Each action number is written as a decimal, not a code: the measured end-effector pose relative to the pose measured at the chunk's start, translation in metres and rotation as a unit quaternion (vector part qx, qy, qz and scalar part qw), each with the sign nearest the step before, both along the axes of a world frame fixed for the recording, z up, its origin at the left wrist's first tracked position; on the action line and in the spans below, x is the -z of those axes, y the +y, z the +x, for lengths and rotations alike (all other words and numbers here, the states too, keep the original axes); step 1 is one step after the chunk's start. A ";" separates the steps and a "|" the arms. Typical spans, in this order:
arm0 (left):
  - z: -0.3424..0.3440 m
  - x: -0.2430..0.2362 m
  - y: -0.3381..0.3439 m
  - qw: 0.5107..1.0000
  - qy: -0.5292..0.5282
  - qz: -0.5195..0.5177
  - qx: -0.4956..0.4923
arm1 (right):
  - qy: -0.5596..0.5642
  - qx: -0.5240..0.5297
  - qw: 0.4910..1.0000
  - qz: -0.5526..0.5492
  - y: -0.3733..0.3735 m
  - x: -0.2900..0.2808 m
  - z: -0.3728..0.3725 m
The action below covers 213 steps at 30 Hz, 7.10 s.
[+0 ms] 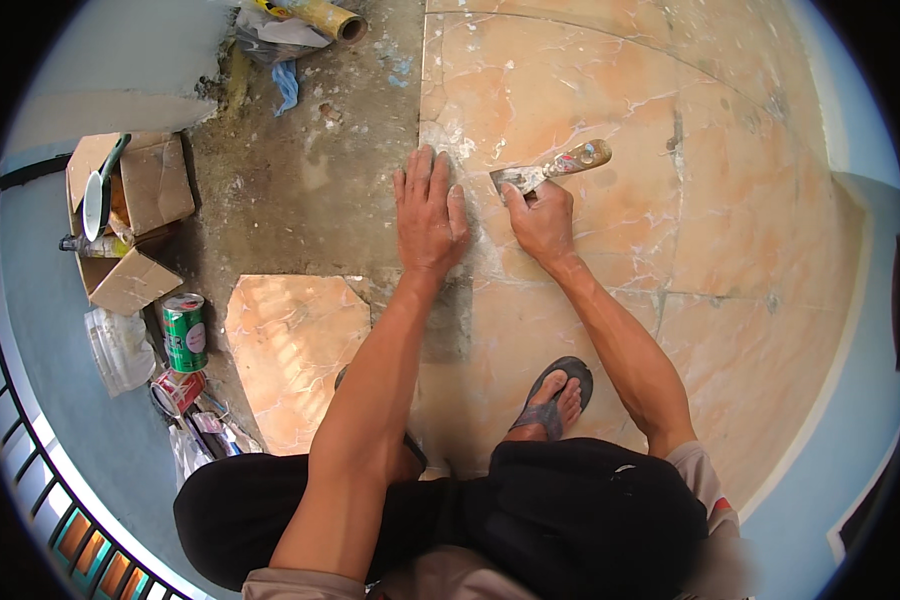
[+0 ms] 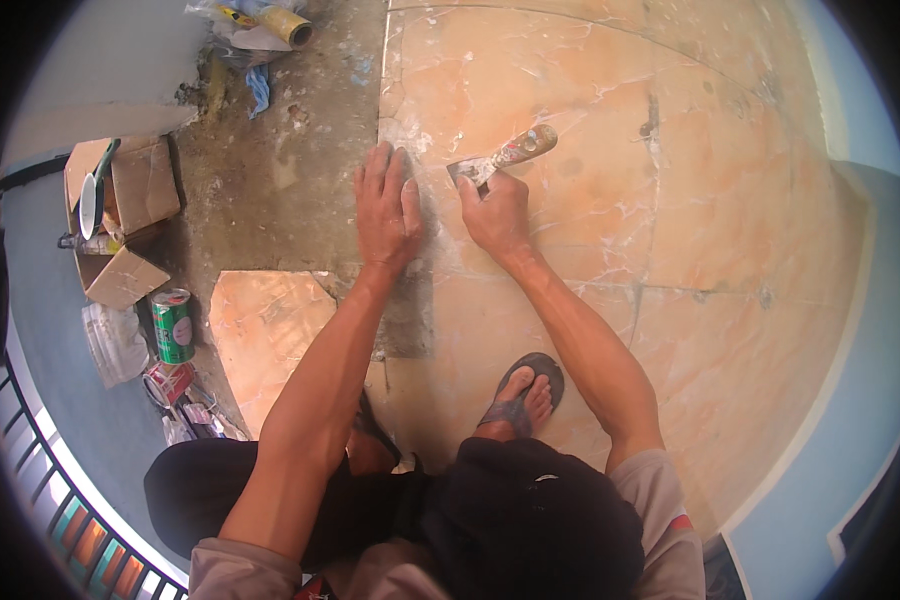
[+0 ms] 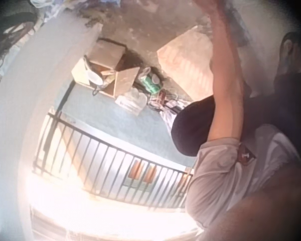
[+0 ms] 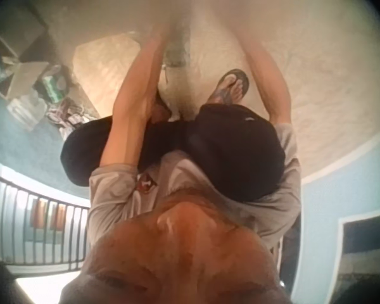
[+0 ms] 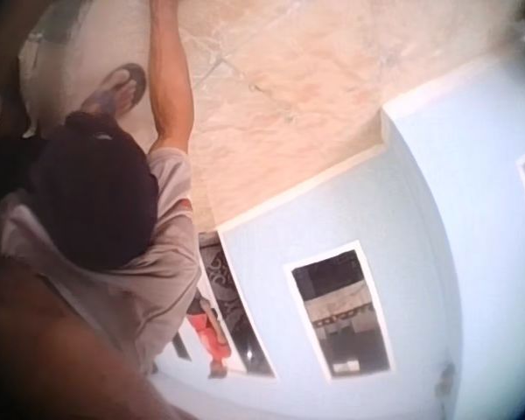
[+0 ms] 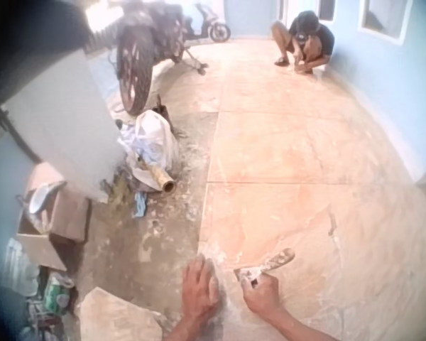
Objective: The person kneels on a tiled floor and uses a putty knife to scrape and smooth grout between tile joints. They repeatedly press and scrape along the seams, occasionally wiping excess material with their hand. The work area includes scattered construction debris and a motorcycle in the background.
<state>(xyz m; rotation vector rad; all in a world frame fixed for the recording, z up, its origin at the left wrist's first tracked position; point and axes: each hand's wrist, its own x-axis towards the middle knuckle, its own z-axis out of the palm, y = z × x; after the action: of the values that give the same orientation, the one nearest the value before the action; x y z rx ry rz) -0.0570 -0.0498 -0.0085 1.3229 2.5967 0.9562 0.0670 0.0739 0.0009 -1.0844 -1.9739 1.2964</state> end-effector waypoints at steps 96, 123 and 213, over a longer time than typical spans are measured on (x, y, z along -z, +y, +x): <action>-0.050 -0.044 -0.042 0.976 -0.004 -0.148 0.158 | -0.067 -0.036 0.995 -0.065 0.039 -0.015 -0.013; -0.133 -0.262 -0.102 0.761 0.172 -0.506 0.366 | -0.093 -0.215 0.958 0.167 -0.020 -0.017 -0.005; -0.058 -0.017 -0.094 0.974 -0.064 -0.085 0.200 | -0.482 -0.205 0.834 0.176 -0.063 -0.086 -0.048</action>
<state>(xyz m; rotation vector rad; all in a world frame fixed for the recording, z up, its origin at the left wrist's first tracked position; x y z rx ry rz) -0.1146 -0.1439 0.0082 1.5922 2.1416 0.7066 0.0188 0.0113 0.0872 -1.2925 -3.1715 0.4672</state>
